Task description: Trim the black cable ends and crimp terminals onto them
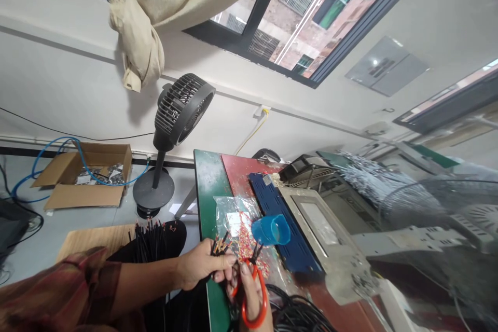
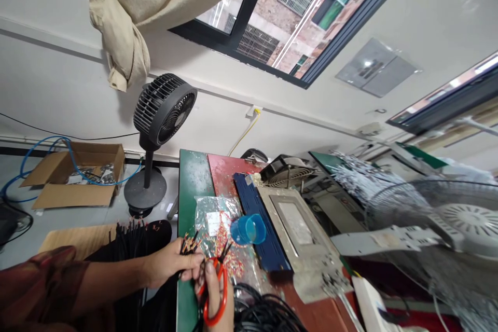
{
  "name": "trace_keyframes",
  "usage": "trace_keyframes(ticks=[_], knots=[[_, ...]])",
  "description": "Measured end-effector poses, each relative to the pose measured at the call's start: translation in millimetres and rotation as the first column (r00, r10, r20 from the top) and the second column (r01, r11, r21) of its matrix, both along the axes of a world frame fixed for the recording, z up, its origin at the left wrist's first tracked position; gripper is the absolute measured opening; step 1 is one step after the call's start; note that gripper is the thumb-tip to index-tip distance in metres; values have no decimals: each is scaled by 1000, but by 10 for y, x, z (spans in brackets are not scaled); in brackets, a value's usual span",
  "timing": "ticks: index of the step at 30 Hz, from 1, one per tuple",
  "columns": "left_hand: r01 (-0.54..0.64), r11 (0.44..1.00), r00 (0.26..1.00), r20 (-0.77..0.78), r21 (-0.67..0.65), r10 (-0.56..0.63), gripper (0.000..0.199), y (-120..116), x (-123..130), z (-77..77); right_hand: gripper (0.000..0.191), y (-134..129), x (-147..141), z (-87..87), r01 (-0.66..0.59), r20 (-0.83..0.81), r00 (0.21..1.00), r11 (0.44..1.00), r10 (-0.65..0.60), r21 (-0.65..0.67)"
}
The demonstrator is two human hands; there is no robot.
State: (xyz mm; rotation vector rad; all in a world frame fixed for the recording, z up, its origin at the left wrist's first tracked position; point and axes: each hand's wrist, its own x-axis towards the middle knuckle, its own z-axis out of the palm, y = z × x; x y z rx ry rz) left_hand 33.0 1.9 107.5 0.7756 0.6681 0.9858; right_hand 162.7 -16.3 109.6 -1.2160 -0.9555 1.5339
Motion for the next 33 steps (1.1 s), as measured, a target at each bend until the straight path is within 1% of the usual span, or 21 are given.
trace_keyframes(ticks=[3, 6, 10, 15, 20, 23, 26, 28, 30, 33], knots=[[-3, 1000, 1000, 27, -13, 3, 43, -14, 4, 27, 41, -5, 8, -13, -23, -16, 1000, 1000, 23, -11], [10, 1000, 1000, 26, -18, -9, 44, -24, -3, 58, 38, -3, 14, -37, -76, -86, 993, 997, 76, 6], [25, 1000, 1000, -4, -11, -26, 44, -12, -14, 43, 38, 10, 20, -62, -115, -112, 986, 993, 119, 40], [38, 998, 998, -40, -41, -39, 41, 1, -16, 1, 48, 20, 58, -68, -165, -159, 974, 986, 163, 0], [74, 996, 997, -7, -47, -75, 37, -13, -59, 54, 46, 18, 85, -56, -201, -143, 970, 979, 195, -27], [103, 993, 995, 9, -64, -102, 36, -14, -80, 85, 45, 31, 65, -31, -135, -120, 984, 990, 130, -28], [136, 987, 991, 14, -90, -136, 33, -8, -84, 103, 41, 49, 35, -7, -5, -112, 994, 999, 0, -47], [144, 984, 990, 19, -101, -143, 32, -5, -85, 114, 43, 48, 24, -4, 61, -101, 993, 998, -64, -31], [147, 984, 989, 30, -103, -145, 31, -3, -88, 120, 45, 35, 32, -19, 84, -100, 992, 996, -82, 18], [156, 982, 987, 47, -106, -151, 31, -3, -93, 102, 37, 23, 90, -80, 67, -114, 992, 994, -56, 90]])
